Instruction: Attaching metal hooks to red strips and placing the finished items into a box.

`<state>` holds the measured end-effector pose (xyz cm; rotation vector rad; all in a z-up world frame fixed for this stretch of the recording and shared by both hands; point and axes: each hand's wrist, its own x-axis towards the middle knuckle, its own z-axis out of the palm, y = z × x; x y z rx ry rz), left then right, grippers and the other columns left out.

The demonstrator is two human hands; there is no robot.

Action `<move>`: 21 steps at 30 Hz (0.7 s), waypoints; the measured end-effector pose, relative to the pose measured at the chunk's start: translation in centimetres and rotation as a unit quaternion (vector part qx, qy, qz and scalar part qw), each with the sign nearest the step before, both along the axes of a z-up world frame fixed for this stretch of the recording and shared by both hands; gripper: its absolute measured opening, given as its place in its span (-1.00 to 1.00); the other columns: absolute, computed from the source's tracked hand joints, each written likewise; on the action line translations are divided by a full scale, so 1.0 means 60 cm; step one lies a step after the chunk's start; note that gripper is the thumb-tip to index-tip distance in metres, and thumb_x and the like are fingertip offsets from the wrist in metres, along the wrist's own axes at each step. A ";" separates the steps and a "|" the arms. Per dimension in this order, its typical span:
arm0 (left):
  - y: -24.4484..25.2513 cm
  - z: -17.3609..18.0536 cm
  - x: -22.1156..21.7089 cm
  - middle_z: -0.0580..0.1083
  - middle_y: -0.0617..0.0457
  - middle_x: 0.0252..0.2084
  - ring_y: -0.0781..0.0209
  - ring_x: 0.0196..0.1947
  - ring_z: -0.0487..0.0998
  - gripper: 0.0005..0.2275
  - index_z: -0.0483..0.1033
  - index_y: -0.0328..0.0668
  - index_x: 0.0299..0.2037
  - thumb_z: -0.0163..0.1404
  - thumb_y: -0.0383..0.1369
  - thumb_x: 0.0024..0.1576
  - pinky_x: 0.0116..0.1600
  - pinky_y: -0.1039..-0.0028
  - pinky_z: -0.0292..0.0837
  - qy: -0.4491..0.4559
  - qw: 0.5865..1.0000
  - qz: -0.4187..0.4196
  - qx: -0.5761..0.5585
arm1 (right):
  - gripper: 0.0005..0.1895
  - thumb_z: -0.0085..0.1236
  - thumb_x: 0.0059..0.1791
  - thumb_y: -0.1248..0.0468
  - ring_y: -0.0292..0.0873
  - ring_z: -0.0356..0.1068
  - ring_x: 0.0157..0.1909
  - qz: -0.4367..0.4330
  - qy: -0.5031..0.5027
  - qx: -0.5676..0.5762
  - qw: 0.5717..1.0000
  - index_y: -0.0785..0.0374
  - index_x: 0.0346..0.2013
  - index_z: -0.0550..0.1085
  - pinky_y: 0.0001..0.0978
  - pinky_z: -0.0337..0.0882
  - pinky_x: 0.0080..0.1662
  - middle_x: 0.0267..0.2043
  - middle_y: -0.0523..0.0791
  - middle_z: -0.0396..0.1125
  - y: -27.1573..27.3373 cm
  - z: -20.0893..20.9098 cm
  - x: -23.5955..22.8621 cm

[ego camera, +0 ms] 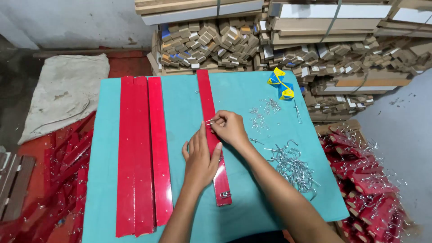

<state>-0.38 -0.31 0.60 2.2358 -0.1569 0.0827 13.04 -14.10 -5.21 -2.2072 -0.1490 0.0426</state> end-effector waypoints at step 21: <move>-0.007 -0.038 -0.040 0.66 0.28 0.06 -0.01 0.46 0.14 -0.51 0.26 0.18 0.37 0.01 -0.34 0.19 0.43 0.20 -0.01 0.049 0.996 -0.041 -0.055 | -0.91 0.16 0.02 0.26 -0.15 0.38 -0.24 0.127 0.002 -0.148 0.981 0.03 -0.19 0.53 -0.30 0.33 -0.15 -0.26 -0.15 0.35 -0.173 0.076 -0.107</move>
